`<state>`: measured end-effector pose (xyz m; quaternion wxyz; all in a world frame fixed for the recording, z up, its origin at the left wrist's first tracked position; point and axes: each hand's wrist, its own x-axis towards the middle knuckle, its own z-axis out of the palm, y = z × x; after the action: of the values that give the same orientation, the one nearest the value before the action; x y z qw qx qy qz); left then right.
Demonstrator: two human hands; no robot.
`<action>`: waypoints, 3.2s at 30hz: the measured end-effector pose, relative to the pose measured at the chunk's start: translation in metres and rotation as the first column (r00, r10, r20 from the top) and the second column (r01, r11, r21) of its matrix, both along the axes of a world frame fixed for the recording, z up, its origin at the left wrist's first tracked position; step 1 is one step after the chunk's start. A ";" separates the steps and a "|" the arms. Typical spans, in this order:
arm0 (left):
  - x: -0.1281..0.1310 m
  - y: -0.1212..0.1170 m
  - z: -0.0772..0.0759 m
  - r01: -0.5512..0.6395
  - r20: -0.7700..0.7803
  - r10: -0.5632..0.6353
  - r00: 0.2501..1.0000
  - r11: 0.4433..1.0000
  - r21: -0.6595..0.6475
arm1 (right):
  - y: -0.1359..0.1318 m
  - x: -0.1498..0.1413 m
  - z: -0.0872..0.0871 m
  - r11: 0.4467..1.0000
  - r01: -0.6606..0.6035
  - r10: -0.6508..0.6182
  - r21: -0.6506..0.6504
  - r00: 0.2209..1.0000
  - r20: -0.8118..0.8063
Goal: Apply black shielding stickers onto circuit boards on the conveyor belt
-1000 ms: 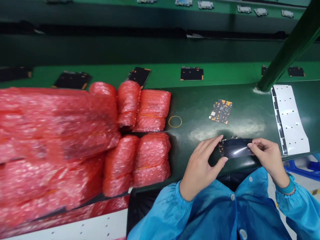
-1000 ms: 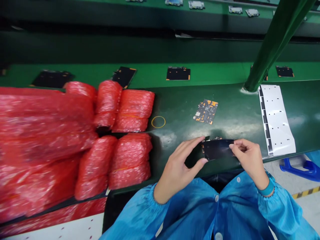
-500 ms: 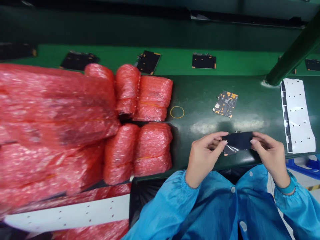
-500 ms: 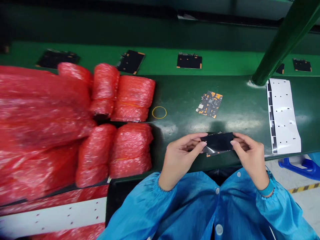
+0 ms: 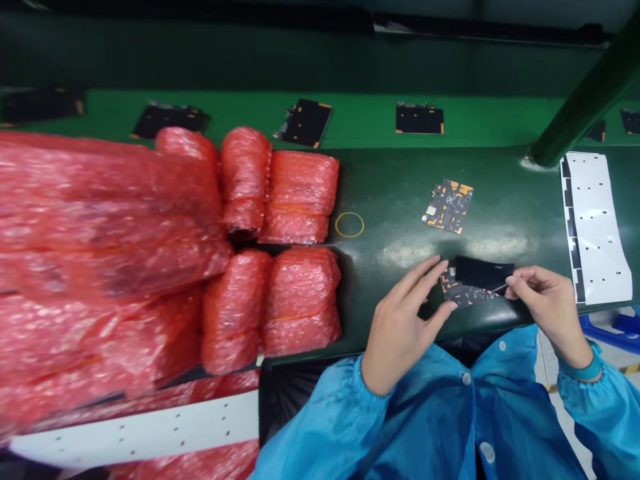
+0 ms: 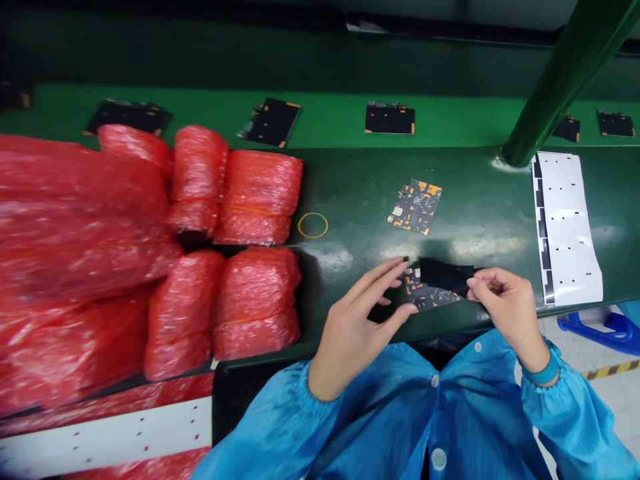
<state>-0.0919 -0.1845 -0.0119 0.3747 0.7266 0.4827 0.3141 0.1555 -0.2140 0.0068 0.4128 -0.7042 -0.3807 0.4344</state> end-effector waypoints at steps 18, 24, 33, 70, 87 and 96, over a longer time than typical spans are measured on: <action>0.024 0.023 0.012 -0.066 0.305 0.236 0.923 0.876 -0.479 | -0.014 -0.002 0.015 0.988 -0.005 -0.037 0.155 0.963 0.266; 0.020 0.012 0.015 0.035 0.364 0.206 0.908 0.830 -0.556 | -0.008 -0.014 0.006 0.997 0.017 -0.024 0.079 0.996 0.088; -0.018 -0.005 -0.002 -0.006 -0.123 0.030 0.992 0.981 0.192 | -0.002 0.004 0.009 0.994 0.009 -0.011 -0.107 1.000 -0.018; -0.032 -0.015 -0.014 0.277 -0.282 -0.190 0.940 0.910 0.310 | -0.001 -0.012 0.015 0.988 -0.073 0.099 -0.136 0.975 0.198; -0.032 -0.015 -0.013 0.278 -0.295 -0.181 0.938 0.901 0.332 | -0.003 -0.011 0.014 0.988 -0.088 0.114 -0.123 0.969 0.218; -0.032 -0.015 -0.013 0.286 -0.315 -0.181 0.932 0.901 0.326 | -0.004 -0.010 0.013 0.988 -0.091 0.119 -0.126 0.965 0.235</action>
<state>-0.1243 -0.1995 -0.0249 0.1965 0.8733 0.3716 0.2464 0.1451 -0.2180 0.0201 0.2987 -0.7531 -0.4395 0.3879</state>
